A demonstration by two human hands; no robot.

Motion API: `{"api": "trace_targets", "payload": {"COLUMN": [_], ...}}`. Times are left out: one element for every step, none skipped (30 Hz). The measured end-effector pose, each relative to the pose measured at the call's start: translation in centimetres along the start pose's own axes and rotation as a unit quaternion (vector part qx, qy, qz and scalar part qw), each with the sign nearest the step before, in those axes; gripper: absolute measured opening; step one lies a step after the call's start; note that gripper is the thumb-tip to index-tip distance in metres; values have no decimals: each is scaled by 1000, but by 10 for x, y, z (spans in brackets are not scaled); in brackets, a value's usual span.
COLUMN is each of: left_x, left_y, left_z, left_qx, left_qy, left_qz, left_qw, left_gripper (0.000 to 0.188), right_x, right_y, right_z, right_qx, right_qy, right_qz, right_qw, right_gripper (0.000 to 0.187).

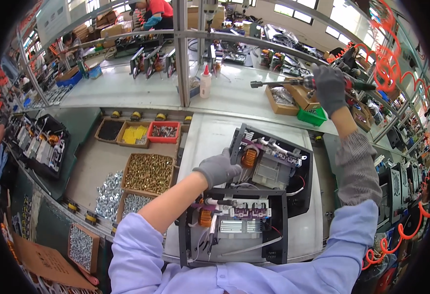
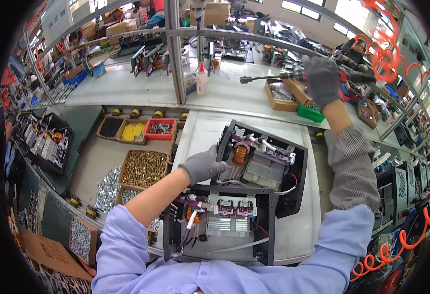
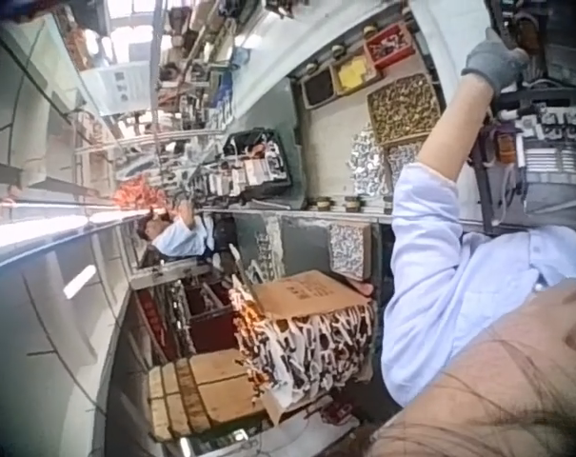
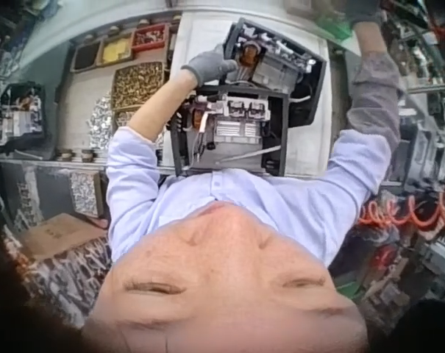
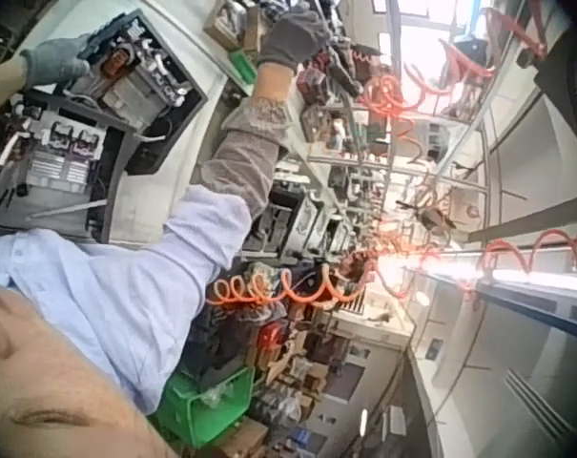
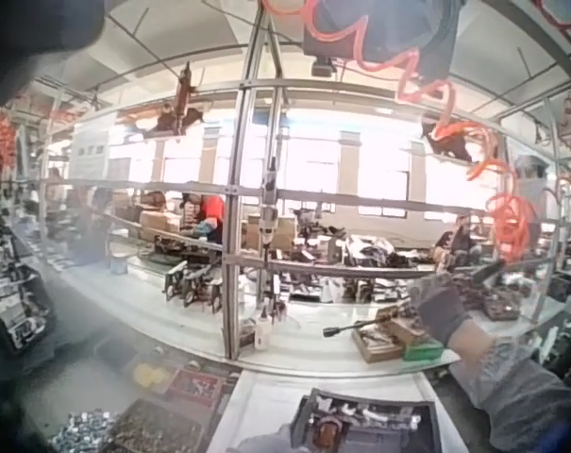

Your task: Assembling and fastening components into a solar inverter chassis on a factory assembly line.

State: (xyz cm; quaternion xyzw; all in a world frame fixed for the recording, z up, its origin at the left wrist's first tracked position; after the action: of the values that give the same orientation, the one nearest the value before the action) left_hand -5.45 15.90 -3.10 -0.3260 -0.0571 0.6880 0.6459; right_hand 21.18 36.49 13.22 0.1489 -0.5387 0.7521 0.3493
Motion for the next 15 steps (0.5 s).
{"api": "trace_targets", "payload": {"left_x": [2, 4, 7, 6, 5, 5, 3, 1, -2, 2, 3, 2, 1, 4, 4], "left_y": [0, -2, -2, -1, -2, 0, 0, 2, 2, 6, 6, 5, 7, 6, 3], "left_z": [-1, -3, -6, -4, -3, -3, -2, 1, 2, -2, -4, -6, -9, -14, -14], "left_qx": [-2, 2, -4, -6, -10, -15, -18, -18, -19, -15, -16, -26, -38, -35, -41], "left_qy": [2, -8, -16, -13, -11, -22, -21, -19, -19, -24, -19, -29, -40, -47, -52], "left_qz": [-4, -12, -16, -7, 1, 3, 3, 7, 9, -2, 7, -5, -16, -20, -21], "left_qw": [1000, 1000, 1000, 1000, 1000, 1000, 1000, 1000, 1000, 1000, 1000, 999, 998, 998, 998], "left_gripper": [79, 76, 72, 70, 68, 64, 66, 67, 68, 70, 71, 72, 74, 74, 74], "right_x": [15, 31, 46, 64, 80, 93, 106, 122, 131, 135, 140, 139, 136, 126, 113], "right_y": [-1, -5, -6, -5, -4, 0, 4, 14, 22, 29, 36, 41, 46, 44, 43], "right_z": [-18, -32, -46, -56, -62, -68, -73, -79, -87, -95, -103, -103, -104, -117, -134], "right_qx": [-59, -96, -114, -134, -156, -153, -165, -175, -172, -208, -239, -210, -179, -189, -203], "right_qy": [3, 1, 1, 4, 7, -2, 12, 24, 10, 39, 67, 88, 108, 66, 31], "right_qz": [8, 10, 12, 31, 51, 46, 50, 56, 55, 31, 7, 8, 11, 20, 29], "right_qw": [998, 995, 993, 990, 986, 987, 985, 983, 983, 977, 969, 974, 978, 980, 978], "right_gripper": [34, 32, 24, 23, 21, 21, 22, 23, 23, 26, 30, 32, 34, 36, 38]}}
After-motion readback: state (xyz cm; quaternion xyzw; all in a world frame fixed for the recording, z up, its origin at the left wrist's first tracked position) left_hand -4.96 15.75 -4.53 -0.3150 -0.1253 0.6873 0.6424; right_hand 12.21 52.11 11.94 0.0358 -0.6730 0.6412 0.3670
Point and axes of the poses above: each hand's wrist, its own x-axis towards the middle knuckle, its own z-axis out of the back of the hand, y = z × x, the point moved 1 cm from there along x, towards the middle knuckle, and after that the axes turned 4 degrees about z, right-handed, at the moved point
